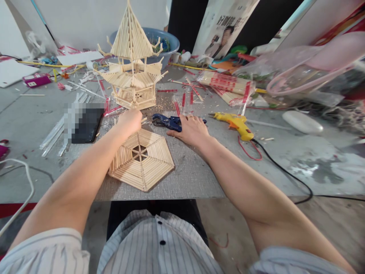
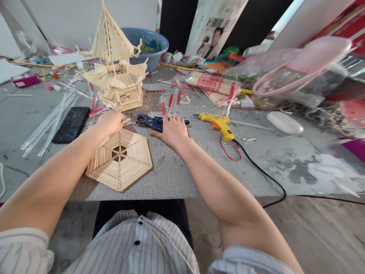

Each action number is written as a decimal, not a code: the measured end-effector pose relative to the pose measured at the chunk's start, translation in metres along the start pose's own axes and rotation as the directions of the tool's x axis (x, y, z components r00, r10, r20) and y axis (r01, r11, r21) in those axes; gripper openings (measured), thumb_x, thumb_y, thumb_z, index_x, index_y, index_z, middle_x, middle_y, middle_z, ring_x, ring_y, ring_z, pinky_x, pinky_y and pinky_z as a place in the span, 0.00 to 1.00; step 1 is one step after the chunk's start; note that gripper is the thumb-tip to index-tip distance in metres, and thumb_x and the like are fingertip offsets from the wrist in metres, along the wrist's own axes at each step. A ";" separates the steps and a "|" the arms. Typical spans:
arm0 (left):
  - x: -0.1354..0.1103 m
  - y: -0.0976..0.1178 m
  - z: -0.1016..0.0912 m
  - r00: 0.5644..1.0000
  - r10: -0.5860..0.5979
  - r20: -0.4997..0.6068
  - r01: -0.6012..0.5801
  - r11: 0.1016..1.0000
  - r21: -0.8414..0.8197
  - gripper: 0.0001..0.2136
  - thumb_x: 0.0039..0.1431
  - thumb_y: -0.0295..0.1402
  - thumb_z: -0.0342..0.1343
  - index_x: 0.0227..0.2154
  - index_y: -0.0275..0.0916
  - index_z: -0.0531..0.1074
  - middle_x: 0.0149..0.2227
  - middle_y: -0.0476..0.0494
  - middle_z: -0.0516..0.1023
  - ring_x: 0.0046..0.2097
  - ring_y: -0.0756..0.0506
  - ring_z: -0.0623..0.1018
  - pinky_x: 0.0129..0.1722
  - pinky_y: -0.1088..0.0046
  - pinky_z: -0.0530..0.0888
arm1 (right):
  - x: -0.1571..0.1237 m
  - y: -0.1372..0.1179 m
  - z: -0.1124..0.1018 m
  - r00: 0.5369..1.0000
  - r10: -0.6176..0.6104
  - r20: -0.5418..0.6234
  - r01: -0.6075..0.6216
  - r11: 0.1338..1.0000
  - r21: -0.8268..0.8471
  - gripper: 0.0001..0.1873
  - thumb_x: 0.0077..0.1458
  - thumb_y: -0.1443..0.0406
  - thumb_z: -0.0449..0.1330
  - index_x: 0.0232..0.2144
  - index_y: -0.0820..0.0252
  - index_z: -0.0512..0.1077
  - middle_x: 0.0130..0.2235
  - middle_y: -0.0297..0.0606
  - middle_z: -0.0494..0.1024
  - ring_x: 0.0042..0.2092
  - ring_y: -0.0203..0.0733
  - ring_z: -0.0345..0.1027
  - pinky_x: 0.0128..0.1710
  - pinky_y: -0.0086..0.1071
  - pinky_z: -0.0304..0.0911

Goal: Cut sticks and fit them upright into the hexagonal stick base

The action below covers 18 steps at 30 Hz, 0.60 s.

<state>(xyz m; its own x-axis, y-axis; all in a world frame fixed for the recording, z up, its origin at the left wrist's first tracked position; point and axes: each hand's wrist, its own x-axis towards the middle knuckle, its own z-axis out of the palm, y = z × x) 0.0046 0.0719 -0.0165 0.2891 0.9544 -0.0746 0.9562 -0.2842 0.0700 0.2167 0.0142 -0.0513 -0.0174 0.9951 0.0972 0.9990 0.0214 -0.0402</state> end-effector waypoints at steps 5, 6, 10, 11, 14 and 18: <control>0.000 -0.008 -0.001 0.999 0.042 0.014 -0.043 0.998 0.044 0.12 0.55 0.32 0.51 0.36 0.32 0.77 0.37 0.30 0.77 0.44 0.35 0.76 0.41 0.62 0.70 | 0.002 0.001 0.004 1.000 -0.006 -0.009 0.006 1.000 0.014 0.44 0.51 0.40 0.52 0.55 0.71 0.63 0.53 0.61 0.69 0.54 0.63 0.62 0.51 0.48 0.56; 0.000 -0.009 -0.001 0.999 0.039 0.009 -0.039 0.998 0.050 0.12 0.55 0.32 0.51 0.36 0.32 0.77 0.37 0.30 0.77 0.44 0.35 0.76 0.40 0.63 0.70 | 0.002 0.001 0.005 1.000 -0.007 -0.006 0.007 1.000 0.019 0.44 0.51 0.40 0.52 0.55 0.72 0.63 0.53 0.61 0.68 0.55 0.63 0.62 0.51 0.49 0.55; 0.002 -0.015 0.001 0.996 0.052 -0.074 -0.049 0.998 0.039 0.12 0.56 0.33 0.50 0.35 0.33 0.77 0.35 0.31 0.77 0.41 0.36 0.76 0.38 0.64 0.68 | 0.002 0.001 0.008 1.000 -0.022 -0.004 0.022 0.998 0.060 0.45 0.52 0.42 0.53 0.59 0.73 0.59 0.57 0.62 0.65 0.59 0.64 0.57 0.53 0.52 0.54; 0.003 -0.016 0.001 0.992 0.057 -0.109 -0.056 0.998 0.012 0.12 0.56 0.33 0.50 0.33 0.33 0.77 0.34 0.33 0.77 0.40 0.37 0.76 0.37 0.65 0.68 | 0.002 0.001 0.008 0.999 -0.033 -0.022 0.034 0.996 0.078 0.44 0.53 0.43 0.54 0.59 0.73 0.59 0.59 0.61 0.63 0.60 0.63 0.55 0.54 0.54 0.53; 0.004 -0.016 -0.001 0.977 0.057 -0.207 -0.092 0.982 -0.164 0.09 0.56 0.33 0.52 0.27 0.35 0.75 0.26 0.39 0.74 0.34 0.43 0.75 0.34 0.68 0.65 | 0.002 0.002 0.007 0.986 -0.071 -0.150 0.098 0.979 0.179 0.34 0.57 0.49 0.53 0.56 0.68 0.64 0.59 0.55 0.65 0.60 0.59 0.56 0.56 0.53 0.52; -0.002 -0.004 -0.006 0.976 0.072 -0.206 -0.177 0.814 -0.553 0.10 0.55 0.33 0.56 0.20 0.36 0.70 0.18 0.49 0.66 0.24 0.51 0.67 0.28 0.72 0.61 | 0.001 -0.001 0.003 0.923 -0.104 -0.372 0.272 0.858 0.436 0.19 0.59 0.57 0.52 0.47 0.61 0.72 0.46 0.48 0.76 0.50 0.50 0.67 0.50 0.44 0.60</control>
<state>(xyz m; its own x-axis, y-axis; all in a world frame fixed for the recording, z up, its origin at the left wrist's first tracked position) -0.0002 0.0714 -0.0107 0.3415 0.9298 0.1373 0.7023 -0.3495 0.6202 0.2155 0.0155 -0.0538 -0.1042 0.8799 0.4636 0.8337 0.3315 -0.4417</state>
